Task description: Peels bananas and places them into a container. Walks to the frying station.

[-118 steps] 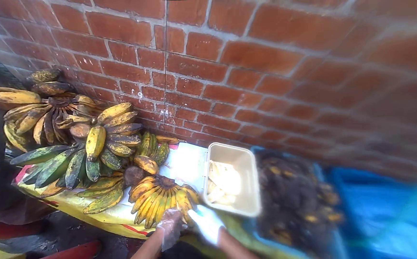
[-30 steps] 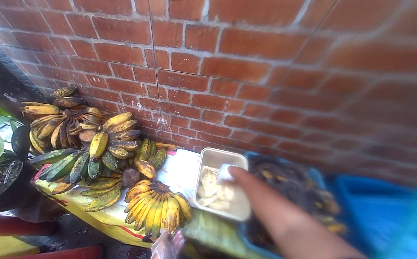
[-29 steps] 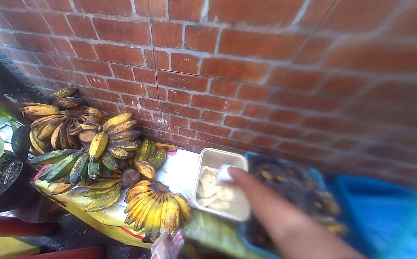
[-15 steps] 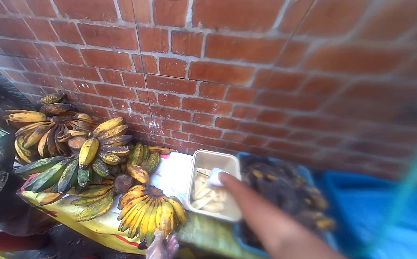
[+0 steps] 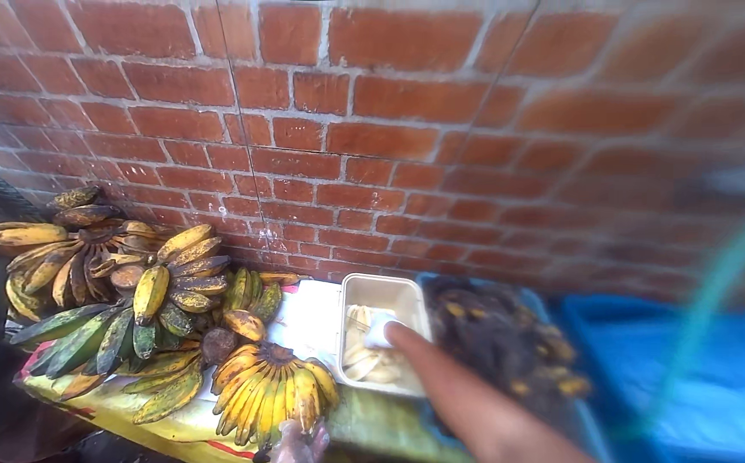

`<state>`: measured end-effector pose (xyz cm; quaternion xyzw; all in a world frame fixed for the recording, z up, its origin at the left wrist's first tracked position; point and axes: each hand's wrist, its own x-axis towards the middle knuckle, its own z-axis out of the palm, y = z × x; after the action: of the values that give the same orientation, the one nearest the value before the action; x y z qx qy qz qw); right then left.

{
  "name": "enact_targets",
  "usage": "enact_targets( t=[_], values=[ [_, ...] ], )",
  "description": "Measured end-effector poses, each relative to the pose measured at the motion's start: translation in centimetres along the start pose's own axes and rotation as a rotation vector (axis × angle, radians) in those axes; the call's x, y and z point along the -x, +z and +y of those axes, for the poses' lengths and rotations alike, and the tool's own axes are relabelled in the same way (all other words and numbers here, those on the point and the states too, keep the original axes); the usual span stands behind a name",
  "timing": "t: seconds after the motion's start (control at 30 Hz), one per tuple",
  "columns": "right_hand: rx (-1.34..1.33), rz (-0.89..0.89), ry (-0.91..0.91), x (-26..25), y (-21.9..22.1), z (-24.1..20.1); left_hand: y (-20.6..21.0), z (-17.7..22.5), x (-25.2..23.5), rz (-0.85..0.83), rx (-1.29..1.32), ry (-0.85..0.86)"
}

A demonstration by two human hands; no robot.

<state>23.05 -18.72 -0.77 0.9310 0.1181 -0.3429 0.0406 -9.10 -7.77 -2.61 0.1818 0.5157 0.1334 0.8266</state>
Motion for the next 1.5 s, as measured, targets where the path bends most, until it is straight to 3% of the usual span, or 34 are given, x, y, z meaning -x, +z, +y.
enact_targets(
  t=[0.27,0.47,0.57,0.77,0.9,1.0,1.03,1.1,1.2,1.27,1.4,1.5],
  values=[
    [0.031,-0.009,-0.016,4.0,-0.8,0.4,1.0,1.2,-1.4,-0.098,-0.265,0.009],
    [0.111,-0.037,-0.022,5.6,0.5,-0.3,0.8,1.4,-2.4,-0.054,-0.719,0.138],
    [0.042,-0.027,0.037,4.6,1.0,0.6,0.6,1.6,-2.6,-0.058,-0.812,0.137],
    [-0.18,0.013,0.155,7.8,-3.1,0.4,0.5,1.8,-3.2,-0.026,-0.94,0.15],
    [-0.142,-0.017,0.19,6.3,-1.6,0.7,-0.8,0.4,-6.0,-0.02,-1.127,0.233],
    [-0.18,-0.076,0.212,5.1,-0.1,1.0,-1.2,1.1,-6.5,-0.089,-1.286,0.169],
    [-0.204,-0.095,0.219,5.2,0.0,0.9,-2.4,-0.4,-8.2,-0.037,-1.276,0.264],
    [-0.266,-0.148,0.238,6.4,-0.8,0.3,-5.9,-5.9,-14.0,0.176,-1.15,0.674],
    [-0.33,-0.192,0.273,7.7,-1.5,-0.2,-4.8,-3.0,-12.0,0.031,-1.131,0.278],
    [-0.301,-0.188,0.257,7.6,-1.3,-0.2,-3.0,-1.1,-9.6,0.009,-1.11,0.227],
    [-0.246,-0.197,0.246,7.8,-1.6,-0.5,-0.3,1.6,-4.4,-0.13,-0.735,0.139],
    [-0.298,-0.151,0.277,7.5,-1.1,-0.6,0.5,2.4,-3.2,-0.17,-0.623,0.052]
  ],
)
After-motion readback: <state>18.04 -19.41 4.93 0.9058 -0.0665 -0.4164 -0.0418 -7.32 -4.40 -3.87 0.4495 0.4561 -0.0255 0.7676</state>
